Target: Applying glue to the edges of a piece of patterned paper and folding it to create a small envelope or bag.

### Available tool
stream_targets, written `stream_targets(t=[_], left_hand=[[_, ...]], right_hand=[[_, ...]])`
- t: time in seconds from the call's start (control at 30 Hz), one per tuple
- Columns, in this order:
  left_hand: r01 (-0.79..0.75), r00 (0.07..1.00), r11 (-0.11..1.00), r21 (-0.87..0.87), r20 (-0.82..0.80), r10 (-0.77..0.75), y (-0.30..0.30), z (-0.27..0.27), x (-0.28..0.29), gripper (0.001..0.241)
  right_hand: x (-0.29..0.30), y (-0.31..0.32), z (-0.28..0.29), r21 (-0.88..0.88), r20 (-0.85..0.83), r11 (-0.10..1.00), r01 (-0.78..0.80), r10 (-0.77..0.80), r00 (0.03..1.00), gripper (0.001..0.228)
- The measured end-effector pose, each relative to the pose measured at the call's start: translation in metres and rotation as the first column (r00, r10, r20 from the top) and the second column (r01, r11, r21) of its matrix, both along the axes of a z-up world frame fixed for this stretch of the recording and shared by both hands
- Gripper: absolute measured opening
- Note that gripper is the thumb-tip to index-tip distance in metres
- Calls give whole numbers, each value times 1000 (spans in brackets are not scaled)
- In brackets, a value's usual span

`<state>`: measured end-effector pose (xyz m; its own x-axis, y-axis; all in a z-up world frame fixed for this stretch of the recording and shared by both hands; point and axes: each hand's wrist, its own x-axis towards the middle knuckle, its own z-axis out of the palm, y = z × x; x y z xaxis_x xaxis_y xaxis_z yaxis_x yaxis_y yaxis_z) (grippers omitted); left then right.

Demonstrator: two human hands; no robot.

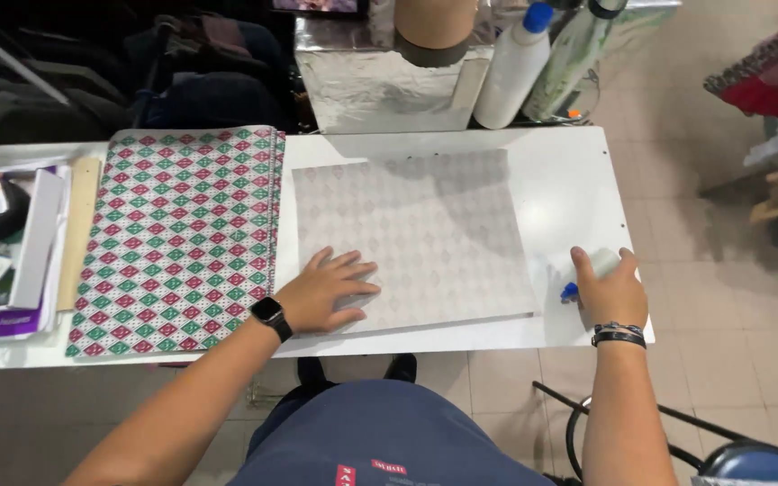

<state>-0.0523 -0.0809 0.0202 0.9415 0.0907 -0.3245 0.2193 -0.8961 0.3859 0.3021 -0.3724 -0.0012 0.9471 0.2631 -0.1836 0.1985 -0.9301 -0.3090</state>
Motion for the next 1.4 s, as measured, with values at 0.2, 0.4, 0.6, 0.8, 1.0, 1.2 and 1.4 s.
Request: stream_targets(t=[0.2,0.4,0.6,0.8,1.0,1.2,1.4], left_hand=[[-285,945,958,-21,157,285,-21,-40,-4,23],[-286,947,958,9,157,281,-15,-34,-4,21],[-188,883,982,4,439,167,2,-59,12,11],[-145,877,989,10,464,124,19,-64,23,17],[-79,876,996,-30,475,84,34,-43,47,21],[84,923,996,0,378,-78,41,-22,118,33],[216,950,970,106,208,-235,24,-33,227,80]], right_hand=[[-18,30,17,182,-138,982,50,-25,990,80],[3,6,-12,832,-404,497,248,236,884,48],[-40,33,71,914,-349,245,324,63,935,31],[-84,41,104,972,-235,15,236,-33,971,49],[-101,52,84,952,-272,132,276,-46,961,49],[-74,49,31,963,-231,149,222,46,972,35],[-4,80,-7,963,-256,131,236,162,953,38]])
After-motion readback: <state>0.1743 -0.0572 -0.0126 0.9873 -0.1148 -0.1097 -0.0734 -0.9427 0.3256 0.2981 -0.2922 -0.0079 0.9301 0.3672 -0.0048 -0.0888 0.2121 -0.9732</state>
